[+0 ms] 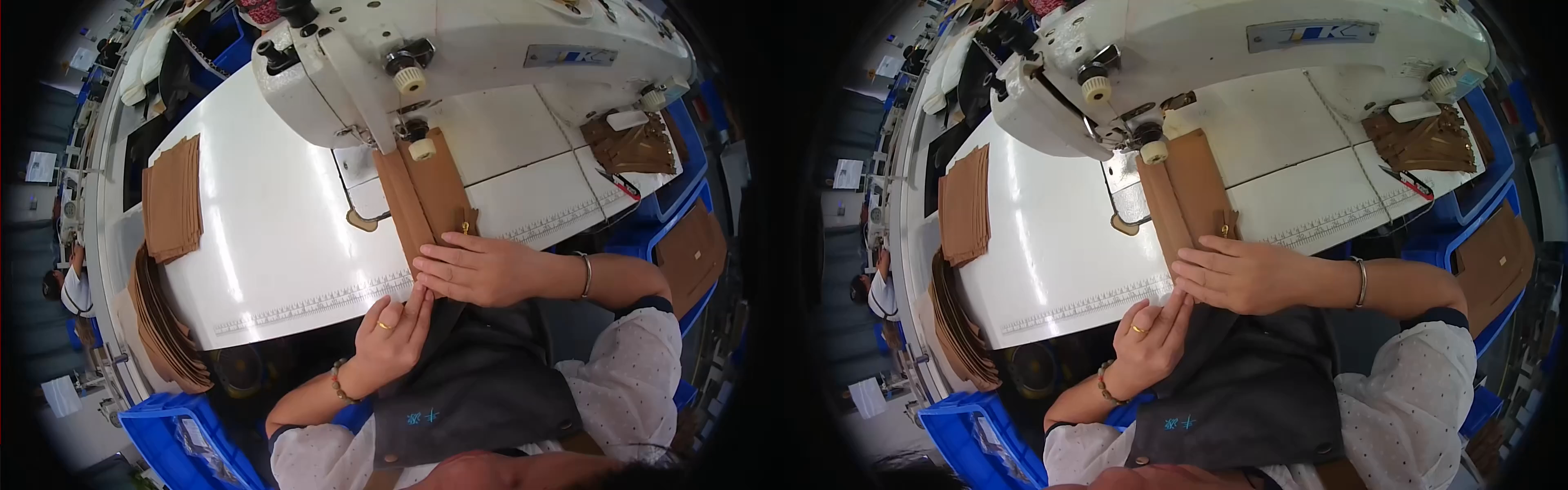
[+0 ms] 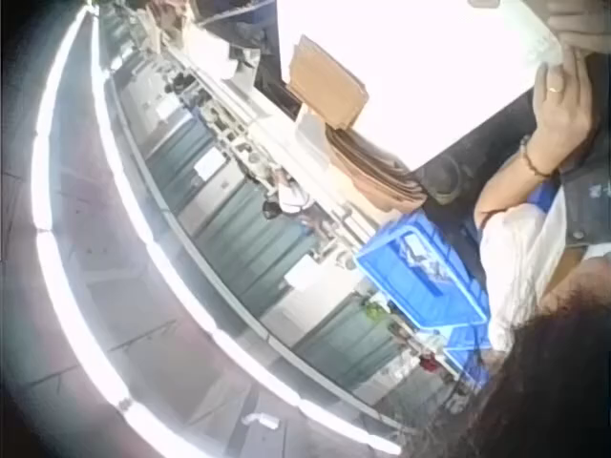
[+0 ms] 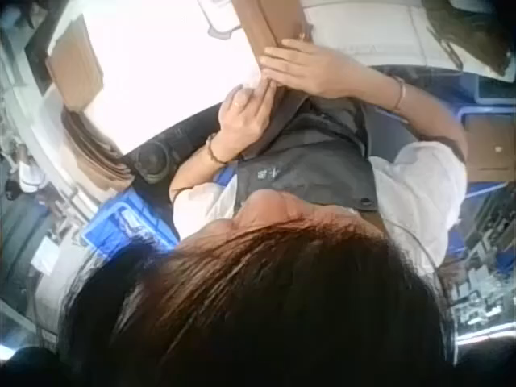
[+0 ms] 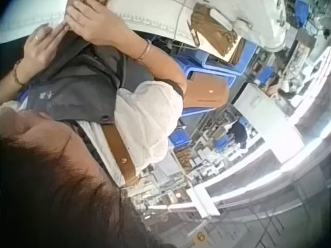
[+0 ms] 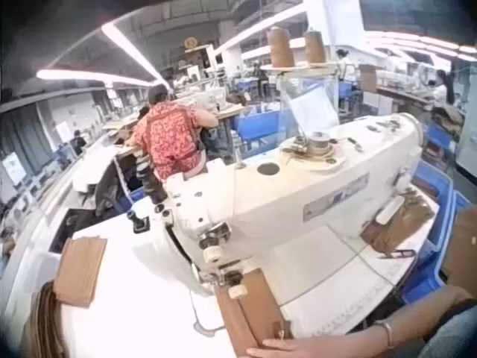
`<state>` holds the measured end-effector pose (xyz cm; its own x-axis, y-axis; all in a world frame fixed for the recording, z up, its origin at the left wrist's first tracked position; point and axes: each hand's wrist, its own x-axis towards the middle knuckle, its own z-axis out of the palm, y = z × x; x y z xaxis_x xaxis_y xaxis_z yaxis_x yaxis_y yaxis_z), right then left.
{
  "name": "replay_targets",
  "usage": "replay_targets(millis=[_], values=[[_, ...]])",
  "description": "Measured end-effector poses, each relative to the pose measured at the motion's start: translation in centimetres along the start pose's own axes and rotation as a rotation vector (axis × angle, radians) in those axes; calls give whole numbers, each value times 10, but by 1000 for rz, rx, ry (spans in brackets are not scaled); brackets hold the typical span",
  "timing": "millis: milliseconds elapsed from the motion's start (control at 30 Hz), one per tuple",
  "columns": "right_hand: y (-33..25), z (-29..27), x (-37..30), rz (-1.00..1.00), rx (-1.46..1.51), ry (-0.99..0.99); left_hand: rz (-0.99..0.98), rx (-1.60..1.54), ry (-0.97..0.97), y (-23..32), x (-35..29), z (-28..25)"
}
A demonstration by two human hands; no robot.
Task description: Sewing a zipper into a leather piece to construct a pouch using an industrial sewing machine.
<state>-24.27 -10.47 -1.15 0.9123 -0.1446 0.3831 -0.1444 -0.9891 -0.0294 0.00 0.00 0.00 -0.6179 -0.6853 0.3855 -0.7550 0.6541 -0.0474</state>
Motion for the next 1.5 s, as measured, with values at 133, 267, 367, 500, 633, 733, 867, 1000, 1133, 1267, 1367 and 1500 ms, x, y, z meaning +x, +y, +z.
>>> replay_targets(millis=[133,267,367,500,633,733,867,1000,1133,1267,1367,1500], values=[[-12,1,-8,84,24,14,-34,-58,15,2,8,-2],[-21,2,-9,140,82,47,-89,-324,-14,-21,16,-10],[-23,3,-11,144,85,31,-187,-380,-61,-50,33,-9],[-22,5,-11,152,133,27,-160,-237,-47,-85,71,15],[-22,-2,-7,164,193,-5,-119,-110,-85,-108,90,27],[-6,-18,2,137,269,1,-108,-115,-102,-111,89,30],[30,-57,11,199,30,-24,-140,-138,-98,-110,86,32],[57,-55,37,10,-254,318,-138,-115,-118,-109,83,30],[74,-14,53,-34,-162,347,-168,-117,-209,-108,81,27],[75,18,48,76,13,337,-203,-140,-209,-109,80,27],[76,25,41,109,104,292,-246,-205,-211,-108,80,28],[79,23,41,109,123,239,-270,-221,-143,-107,80,28]])
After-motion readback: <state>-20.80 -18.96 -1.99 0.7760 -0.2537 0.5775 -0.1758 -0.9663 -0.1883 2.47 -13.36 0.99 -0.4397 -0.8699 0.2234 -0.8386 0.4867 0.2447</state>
